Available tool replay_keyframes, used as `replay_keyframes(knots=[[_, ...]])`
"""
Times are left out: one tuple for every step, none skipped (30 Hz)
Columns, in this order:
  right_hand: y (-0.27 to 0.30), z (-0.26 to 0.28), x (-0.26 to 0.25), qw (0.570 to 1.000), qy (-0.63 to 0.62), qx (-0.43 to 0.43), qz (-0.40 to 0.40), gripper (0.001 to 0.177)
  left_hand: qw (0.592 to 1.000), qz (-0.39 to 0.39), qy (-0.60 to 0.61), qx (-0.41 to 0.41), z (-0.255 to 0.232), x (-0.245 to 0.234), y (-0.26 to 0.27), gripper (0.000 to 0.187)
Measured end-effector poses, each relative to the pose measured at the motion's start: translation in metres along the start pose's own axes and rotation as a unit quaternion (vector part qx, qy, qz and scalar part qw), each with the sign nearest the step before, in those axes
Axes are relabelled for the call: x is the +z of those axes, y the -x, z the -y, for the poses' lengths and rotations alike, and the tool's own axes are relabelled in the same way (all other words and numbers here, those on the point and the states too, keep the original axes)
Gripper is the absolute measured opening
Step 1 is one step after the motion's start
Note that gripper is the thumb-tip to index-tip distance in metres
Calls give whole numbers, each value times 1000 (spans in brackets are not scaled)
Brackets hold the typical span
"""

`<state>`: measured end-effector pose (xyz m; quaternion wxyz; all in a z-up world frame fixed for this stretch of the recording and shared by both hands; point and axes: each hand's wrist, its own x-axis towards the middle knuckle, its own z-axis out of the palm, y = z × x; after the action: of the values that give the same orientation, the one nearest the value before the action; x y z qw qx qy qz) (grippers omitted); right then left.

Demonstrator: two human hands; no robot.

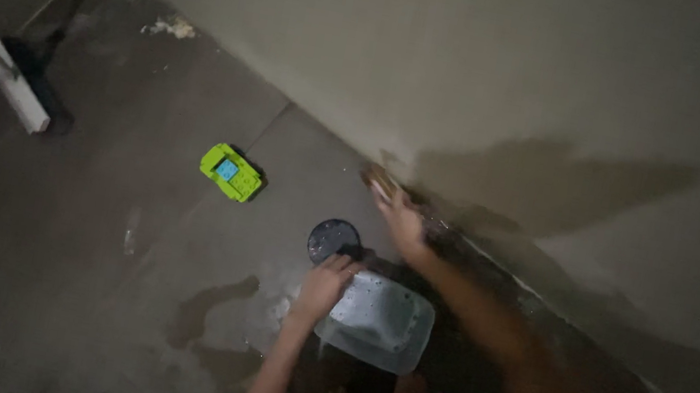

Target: Scrubbing a bathroom floor with a brush and soapy water.

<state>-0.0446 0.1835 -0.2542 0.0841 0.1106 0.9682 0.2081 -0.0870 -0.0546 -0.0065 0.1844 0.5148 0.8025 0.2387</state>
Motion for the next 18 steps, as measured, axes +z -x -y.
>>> replay_keyframes(knots=[[-13, -5, -34, 1000, -1, -4, -2, 82, 1000, -1, -1, -4, 6, 6, 0, 40], [-26, -10, -68, 999, -26, -1, 46, 84, 1000, -27, -8, 5, 12, 11, 0, 41], [-36, -12, -103, 994, -52, 1, 97, 86, 999, -49, -14, 13, 17, 15, 4, 43], [-24, -12, -95, 994, -56, -4, 99, 86, 999, -46, -14, 7, 15, 9, 9, 43], [-13, -18, -85, 985, -106, 12, 133, 81, 999, -32, -16, -3, 12, 5, 9, 41], [-2, -23, -77, 973, -154, 28, 167, 78, 1000, -18, -18, -13, 9, -1, 9, 38], [48, -45, -67, 974, -151, 27, 166, 78, 1000, -21, -17, -13, 5, -6, 11, 38], [92, -67, -58, 990, 25, -43, 131, 71, 999, -22, -18, -16, 0, -11, 13, 43], [128, -85, -48, 970, 199, -109, 91, 68, 999, -22, -22, -18, -2, -19, 13, 47], [156, -104, -64, 970, 200, -108, 89, 68, 999, -25, -22, -18, 3, -14, 13, 47], [186, -123, -80, 951, 270, -122, 91, 67, 999, -9, -28, -27, 7, -8, 12, 44], [217, -142, -94, 926, 339, -136, 93, 68, 999, 7, -33, -36, 11, -2, 11, 40], [200, -136, -96, 926, 341, -134, 93, 68, 999, 6, -32, -34, 8, -2, 11, 40], [184, -130, -98, 942, 280, -135, 126, 67, 999, -14, -21, -28, 6, -3, 12, 42], [163, -122, -99, 954, 219, -132, 154, 67, 999, -35, -11, -21, 6, -5, 12, 44], [168, -108, -20, 955, 221, -128, 151, 67, 999, -39, -14, -18, 8, -9, 6, 44], [154, -79, 49, 987, 101, -29, -124, 63, 999, -26, -6, -19, 8, -12, 9, 49], [100, -32, 107, 919, -30, 75, -386, 60, 1000, -13, 3, -20, 8, -15, 10, 54]])
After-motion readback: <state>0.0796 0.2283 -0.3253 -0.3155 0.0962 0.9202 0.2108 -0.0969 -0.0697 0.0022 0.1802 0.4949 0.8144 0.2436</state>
